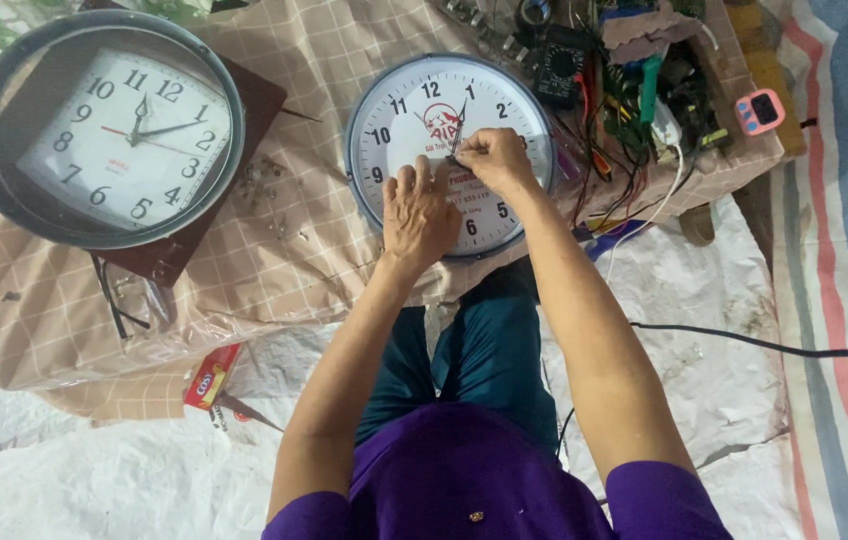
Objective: The person is repairing a wall clock by carefully installing the hour, minute, and second hands onto the clock's central spindle.
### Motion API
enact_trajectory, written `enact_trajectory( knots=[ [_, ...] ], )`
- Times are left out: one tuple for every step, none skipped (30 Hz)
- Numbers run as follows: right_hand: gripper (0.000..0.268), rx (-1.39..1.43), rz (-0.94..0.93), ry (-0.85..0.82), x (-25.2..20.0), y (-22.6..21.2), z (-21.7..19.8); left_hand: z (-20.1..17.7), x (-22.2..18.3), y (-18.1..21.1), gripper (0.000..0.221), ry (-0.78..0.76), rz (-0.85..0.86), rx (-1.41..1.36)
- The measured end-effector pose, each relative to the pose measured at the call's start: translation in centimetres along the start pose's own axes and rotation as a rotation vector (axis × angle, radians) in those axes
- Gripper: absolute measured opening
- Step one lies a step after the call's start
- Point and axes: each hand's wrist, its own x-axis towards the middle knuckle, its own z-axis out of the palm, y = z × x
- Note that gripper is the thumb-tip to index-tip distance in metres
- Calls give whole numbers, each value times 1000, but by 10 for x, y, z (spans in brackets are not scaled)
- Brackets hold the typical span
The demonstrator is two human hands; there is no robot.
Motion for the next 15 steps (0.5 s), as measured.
enact_trajectory(
  knots=[
    [9, 8, -10, -5, 1, 2, 0, 0, -1, 0, 58, 10, 6, 6],
    [10, 18, -20, -9, 1, 4, 1, -1, -1, 0, 58, 20, 11, 14],
    [10, 17, -21, -10, 2, 4, 2, 0, -2, 0, 58, 20, 10, 14],
    [9, 13, -12, -14, 2, 5, 3, 1, -2, 1, 57, 29, 9, 12],
    [9, 9, -3, -18, 3, 6, 3, 2, -2, 1, 57, 38, 8, 10],
    [9, 10, -2, -18, 2, 4, 3, 3, -2, 1, 57, 38, 8, 10],
    [9, 11, -3, -19, 1, 2, 2, 3, -2, 1, 58, 34, 1, 22],
    [9, 12, -5, -21, 0, 0, 2, 4, -2, 1, 59, 31, -6, 35],
    [9, 12, -6, -22, 1, -1, 1, 5, -2, 0, 59, 31, -7, 36],
    [10, 10, -5, -29, 0, -1, 0, 6, -2, 0, 58, 44, 1, 26],
    [11, 8, -3, -36, 0, -1, -1, 8, -2, -1, 57, 56, 8, 17],
    [11, 9, -3, -36, 0, -1, -1, 8, -2, -1, 57, 56, 8, 17],
    [10, 5, 4, -37, 0, 0, -1, 8, -2, -1, 57, 72, 16, 9],
    [9, 2, 10, -38, 0, 0, 0, 8, -3, -1, 58, 88, 24, 1],
    [9, 2, 10, -38, 1, 2, 1, 8, -3, -1, 58, 88, 24, 1]
  ],
)
